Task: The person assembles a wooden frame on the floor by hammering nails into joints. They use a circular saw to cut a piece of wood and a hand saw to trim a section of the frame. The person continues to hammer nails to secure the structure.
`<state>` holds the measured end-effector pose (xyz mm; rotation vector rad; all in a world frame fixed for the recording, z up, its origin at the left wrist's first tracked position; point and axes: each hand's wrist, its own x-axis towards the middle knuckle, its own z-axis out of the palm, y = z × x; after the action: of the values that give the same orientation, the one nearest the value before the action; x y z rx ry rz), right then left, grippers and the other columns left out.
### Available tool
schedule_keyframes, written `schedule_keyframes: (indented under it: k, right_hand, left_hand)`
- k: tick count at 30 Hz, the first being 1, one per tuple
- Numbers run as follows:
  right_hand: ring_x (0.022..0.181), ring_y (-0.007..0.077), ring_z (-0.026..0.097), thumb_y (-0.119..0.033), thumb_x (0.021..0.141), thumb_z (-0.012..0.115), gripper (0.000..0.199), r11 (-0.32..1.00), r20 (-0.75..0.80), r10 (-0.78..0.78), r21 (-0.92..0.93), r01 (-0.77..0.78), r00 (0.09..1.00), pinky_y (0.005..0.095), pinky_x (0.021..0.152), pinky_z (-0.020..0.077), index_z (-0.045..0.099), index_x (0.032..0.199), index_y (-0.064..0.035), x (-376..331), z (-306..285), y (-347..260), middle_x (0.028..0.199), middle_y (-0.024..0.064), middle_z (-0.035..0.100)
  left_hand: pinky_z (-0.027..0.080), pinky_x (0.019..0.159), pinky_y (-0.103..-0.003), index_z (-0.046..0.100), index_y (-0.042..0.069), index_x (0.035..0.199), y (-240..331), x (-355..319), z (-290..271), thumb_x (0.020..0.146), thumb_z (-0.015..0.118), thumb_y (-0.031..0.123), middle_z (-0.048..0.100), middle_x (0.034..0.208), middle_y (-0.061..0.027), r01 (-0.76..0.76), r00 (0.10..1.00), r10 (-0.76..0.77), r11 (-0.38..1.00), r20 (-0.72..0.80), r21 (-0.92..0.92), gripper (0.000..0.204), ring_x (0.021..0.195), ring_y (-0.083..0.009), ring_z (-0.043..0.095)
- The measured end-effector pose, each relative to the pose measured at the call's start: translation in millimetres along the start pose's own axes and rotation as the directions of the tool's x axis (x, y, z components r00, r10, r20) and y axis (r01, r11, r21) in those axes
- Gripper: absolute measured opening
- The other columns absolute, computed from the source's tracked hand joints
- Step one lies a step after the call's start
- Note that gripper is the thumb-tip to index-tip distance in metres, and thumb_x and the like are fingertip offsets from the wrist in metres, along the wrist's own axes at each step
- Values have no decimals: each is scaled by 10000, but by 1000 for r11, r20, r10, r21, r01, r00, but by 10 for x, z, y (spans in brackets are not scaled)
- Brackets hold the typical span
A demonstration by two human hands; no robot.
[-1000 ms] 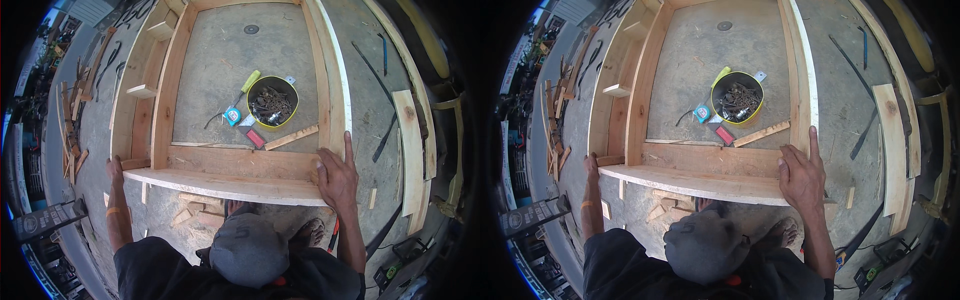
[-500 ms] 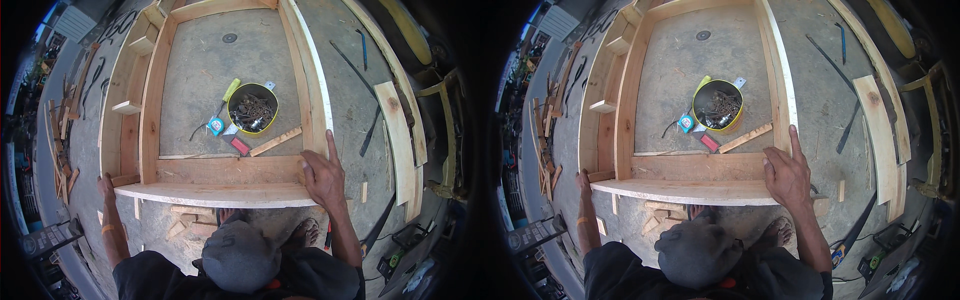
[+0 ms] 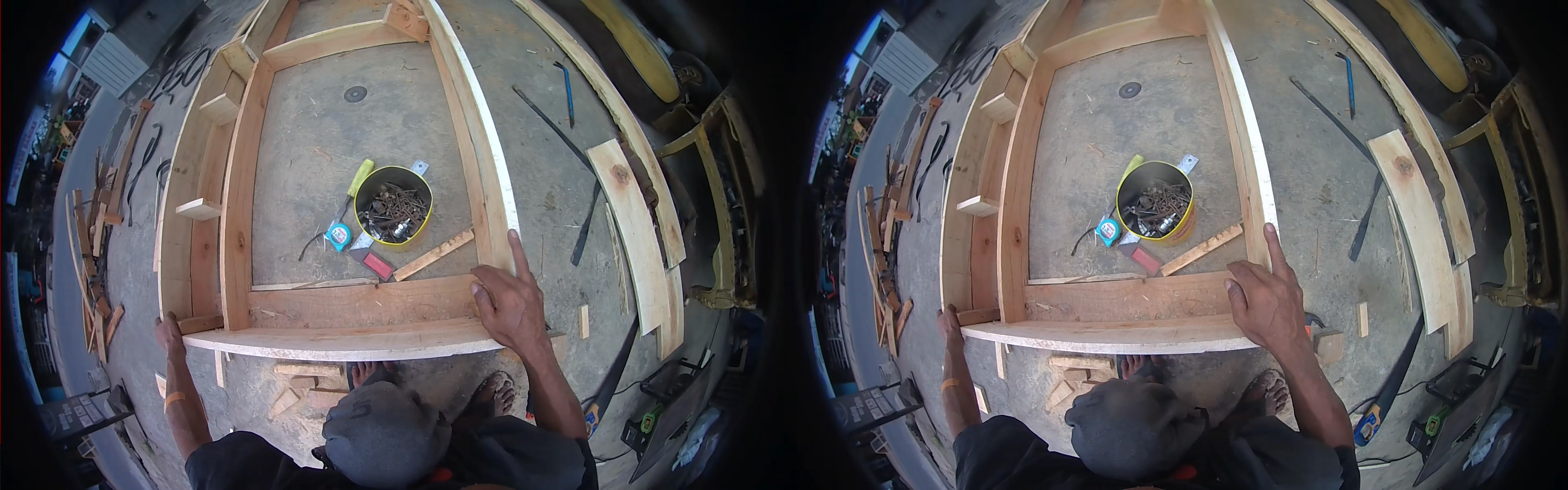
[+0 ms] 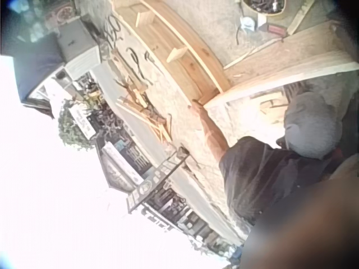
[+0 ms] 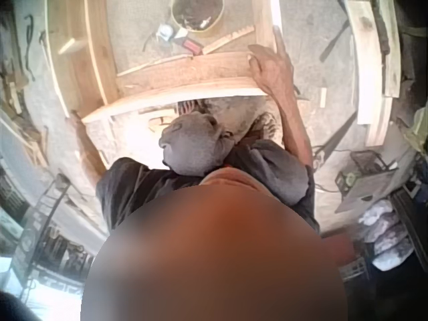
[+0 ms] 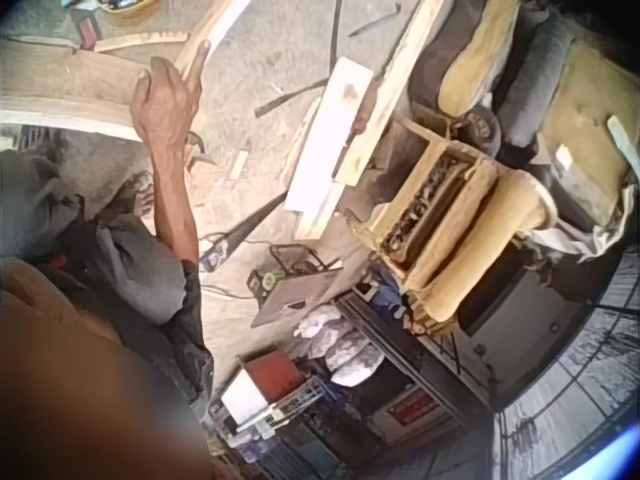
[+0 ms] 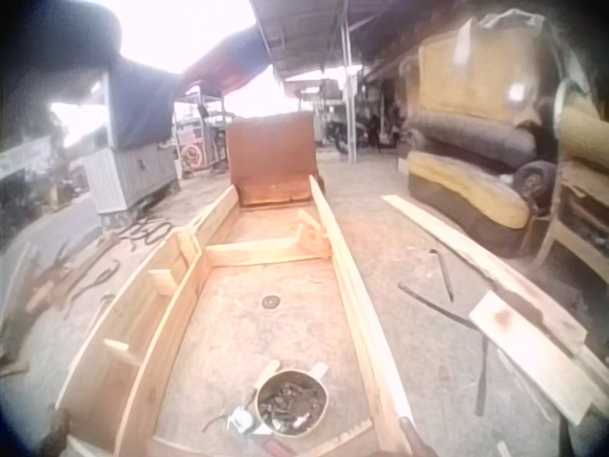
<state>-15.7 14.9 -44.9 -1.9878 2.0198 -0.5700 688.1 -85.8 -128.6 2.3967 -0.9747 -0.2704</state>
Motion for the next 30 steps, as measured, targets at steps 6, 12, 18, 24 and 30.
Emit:
schedule_keyframes:
  k: [6, 12, 18, 24, 30]
  right_hand:
    - [1499, 363, 321, -173, 893, 698, 257, 1000, 0, -5, 1, 5, 1000, 510, 1098, 429, 732, 1118, -55, -7, 5, 1, 1121, 140, 741]
    - [1495, 364, 330, -171, 892, 696, 246, 1000, -9, -10, 17, 11, 1000, 515, 1088, 431, 736, 1104, -53, -16, -10, 3, 1107, 147, 742]
    - [1491, 362, 338, -182, 900, 684, 239, 999, -16, -27, 33, 28, 999, 508, 1075, 436, 739, 1095, -54, -30, -25, 29, 1094, 139, 746]
    - [1492, 354, 340, -176, 902, 684, 224, 998, -27, -30, 51, 31, 999, 504, 1069, 442, 744, 1080, -54, -40, -33, 30, 1098, 133, 748]
    - [1482, 359, 358, -167, 908, 683, 226, 997, -25, -30, 68, 32, 999, 501, 1070, 444, 736, 1089, -43, -41, -27, 29, 1124, 129, 743]
  left_hand:
    - [482, 890, -485, 651, -52, 1142, -3, -18, -11, 764, 592, 288, 686, 1081, -287, 7, 1000, -7, 999, -4, 33, 512, 1008, -422, 646]
    - [478, 890, -491, 636, -55, 1164, 216, -111, -4, 779, 588, 325, 680, 1087, -299, 67, 996, -60, 989, -59, 134, 543, 1003, -431, 639]
    - [477, 875, -483, 626, -93, 1165, 1, -11, 27, 798, 573, 337, 674, 1082, -323, 40, 998, -38, 998, -40, 55, 567, 985, -426, 638]
    - [471, 866, -488, 625, -97, 1133, 63, -71, 42, 820, 561, 360, 677, 1039, -314, 19, 997, -14, 997, -75, 74, 558, 969, -439, 634]
    - [455, 858, -507, 639, -86, 1088, -171, 57, 49, 851, 548, 389, 665, 1033, -316, -103, 994, 108, 987, -32, 126, 539, 969, -456, 625]
